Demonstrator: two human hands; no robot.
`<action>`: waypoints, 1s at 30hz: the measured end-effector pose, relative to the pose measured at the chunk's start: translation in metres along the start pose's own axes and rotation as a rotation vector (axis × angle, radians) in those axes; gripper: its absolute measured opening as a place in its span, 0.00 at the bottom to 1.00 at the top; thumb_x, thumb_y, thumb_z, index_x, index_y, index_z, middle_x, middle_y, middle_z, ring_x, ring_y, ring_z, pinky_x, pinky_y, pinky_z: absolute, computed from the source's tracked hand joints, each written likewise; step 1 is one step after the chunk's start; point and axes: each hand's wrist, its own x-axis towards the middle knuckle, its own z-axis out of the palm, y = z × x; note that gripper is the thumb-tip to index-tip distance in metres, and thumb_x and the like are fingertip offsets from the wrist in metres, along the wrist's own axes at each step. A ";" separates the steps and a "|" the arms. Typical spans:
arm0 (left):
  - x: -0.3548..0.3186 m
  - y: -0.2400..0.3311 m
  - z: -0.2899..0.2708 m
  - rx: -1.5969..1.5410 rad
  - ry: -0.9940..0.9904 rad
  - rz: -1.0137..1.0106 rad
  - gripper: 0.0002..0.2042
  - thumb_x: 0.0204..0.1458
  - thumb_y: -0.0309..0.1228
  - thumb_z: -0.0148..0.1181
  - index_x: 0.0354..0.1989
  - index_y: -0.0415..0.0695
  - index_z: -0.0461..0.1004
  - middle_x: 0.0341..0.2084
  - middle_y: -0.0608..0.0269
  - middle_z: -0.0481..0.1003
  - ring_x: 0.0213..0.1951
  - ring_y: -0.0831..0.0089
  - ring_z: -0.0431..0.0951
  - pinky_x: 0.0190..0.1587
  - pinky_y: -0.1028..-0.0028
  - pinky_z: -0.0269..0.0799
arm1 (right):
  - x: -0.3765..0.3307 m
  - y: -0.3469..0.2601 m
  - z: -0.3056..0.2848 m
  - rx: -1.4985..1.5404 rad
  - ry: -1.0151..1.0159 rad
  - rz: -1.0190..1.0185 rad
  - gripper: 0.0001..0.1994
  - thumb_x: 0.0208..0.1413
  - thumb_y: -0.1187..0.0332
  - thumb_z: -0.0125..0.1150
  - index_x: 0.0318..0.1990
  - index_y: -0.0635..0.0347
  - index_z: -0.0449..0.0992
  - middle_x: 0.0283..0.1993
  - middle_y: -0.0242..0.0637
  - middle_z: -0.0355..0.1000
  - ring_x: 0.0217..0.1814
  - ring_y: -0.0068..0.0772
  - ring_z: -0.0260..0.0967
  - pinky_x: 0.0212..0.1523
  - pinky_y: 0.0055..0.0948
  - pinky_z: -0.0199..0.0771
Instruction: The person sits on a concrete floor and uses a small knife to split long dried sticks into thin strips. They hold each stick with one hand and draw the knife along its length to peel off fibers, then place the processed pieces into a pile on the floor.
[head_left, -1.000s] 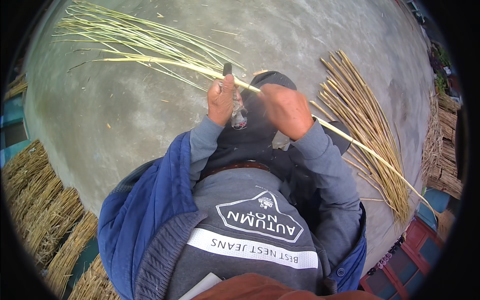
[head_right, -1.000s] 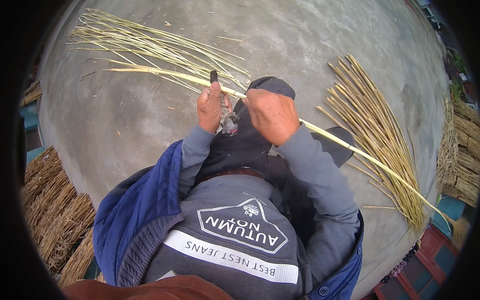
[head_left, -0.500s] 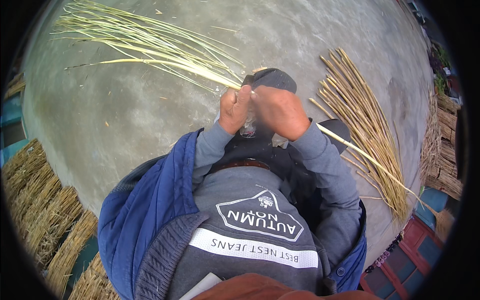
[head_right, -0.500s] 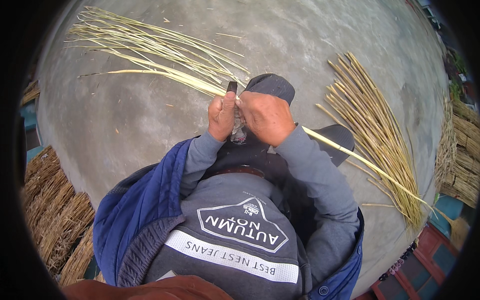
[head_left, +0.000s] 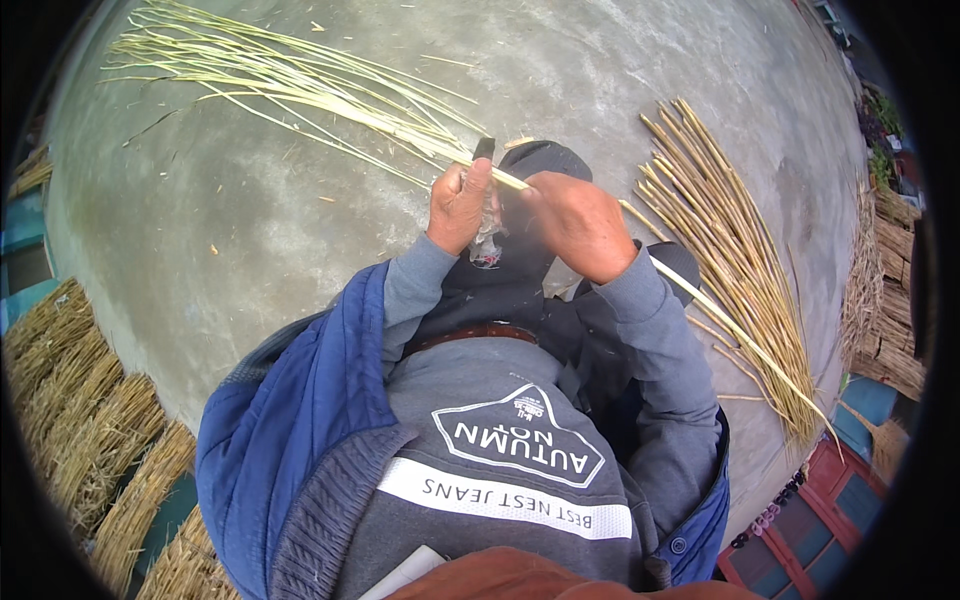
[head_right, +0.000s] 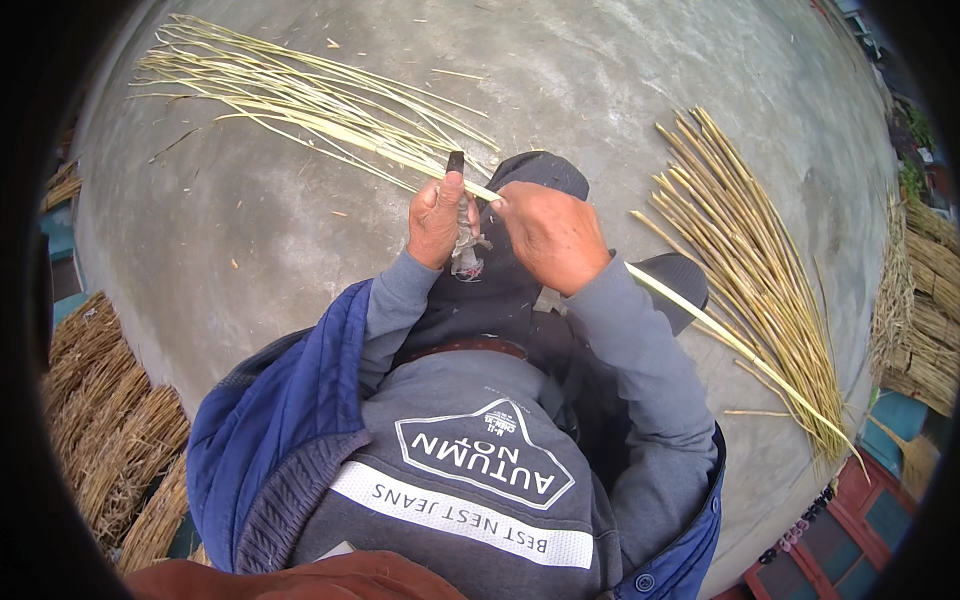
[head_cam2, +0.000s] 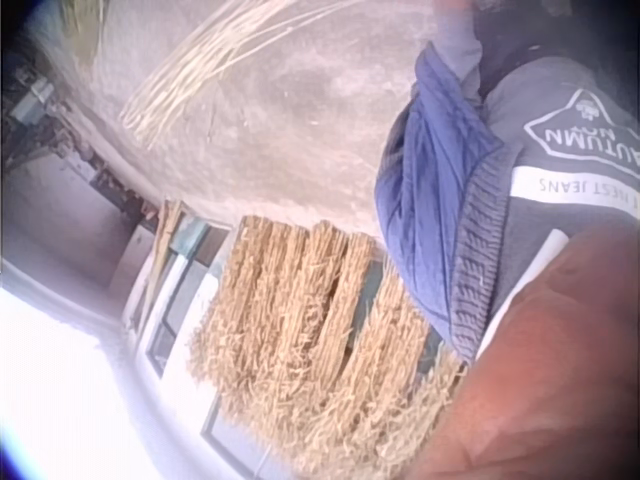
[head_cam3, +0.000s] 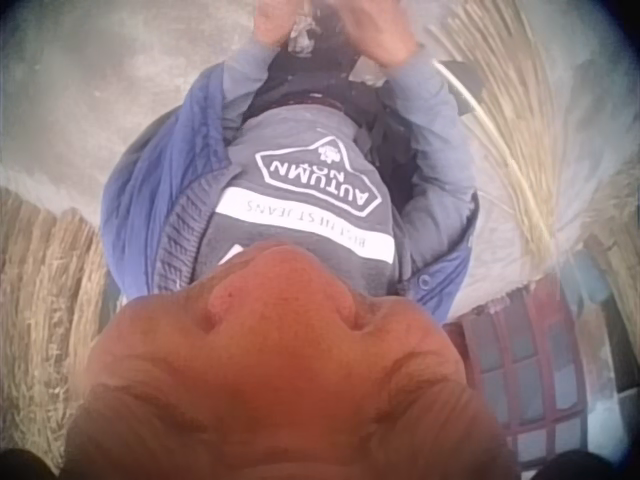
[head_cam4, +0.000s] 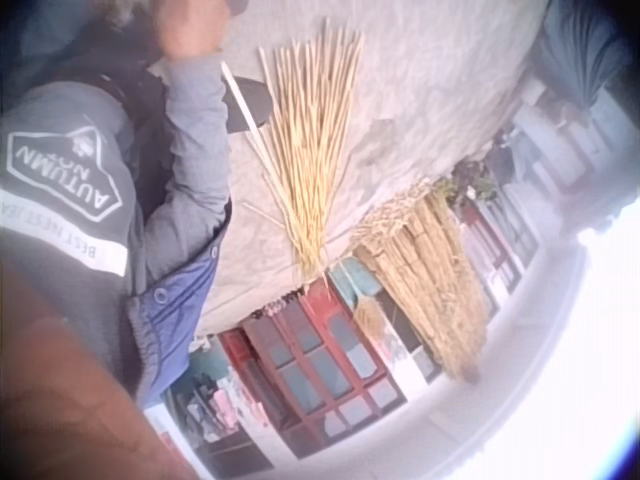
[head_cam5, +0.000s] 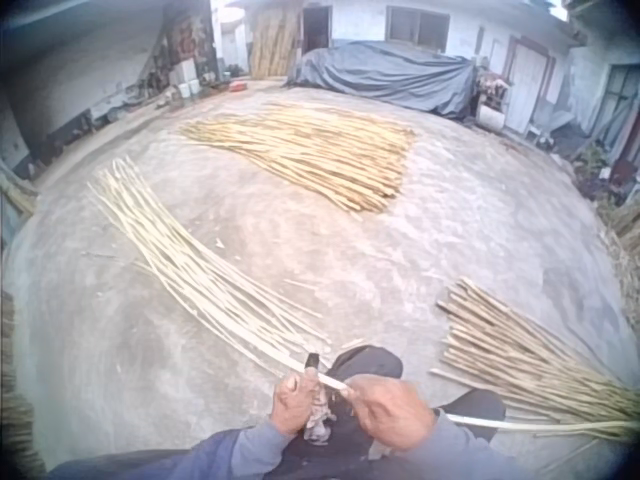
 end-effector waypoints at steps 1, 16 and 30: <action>0.001 0.001 -0.003 -0.021 0.047 -0.033 0.24 0.70 0.52 0.56 0.33 0.40 0.70 0.19 0.62 0.74 0.20 0.75 0.75 0.24 0.73 0.73 | 0.000 0.001 0.000 -0.047 0.017 0.041 0.12 0.68 0.64 0.57 0.32 0.58 0.76 0.30 0.46 0.75 0.35 0.58 0.75 0.34 0.52 0.72; -0.004 0.005 0.001 -0.076 0.041 -0.047 0.25 0.69 0.53 0.57 0.32 0.41 0.69 0.22 0.61 0.75 0.20 0.74 0.76 0.23 0.73 0.74 | 0.004 0.003 0.002 -0.083 -0.026 -0.087 0.10 0.67 0.66 0.58 0.32 0.60 0.76 0.32 0.47 0.75 0.35 0.57 0.76 0.35 0.50 0.74; -0.012 0.002 0.011 0.140 0.034 0.003 0.24 0.71 0.51 0.56 0.35 0.38 0.75 0.24 0.64 0.75 0.25 0.78 0.74 0.27 0.73 0.73 | 0.005 -0.002 0.011 -0.133 0.025 -0.139 0.06 0.59 0.70 0.61 0.31 0.62 0.75 0.30 0.48 0.75 0.33 0.57 0.77 0.32 0.50 0.75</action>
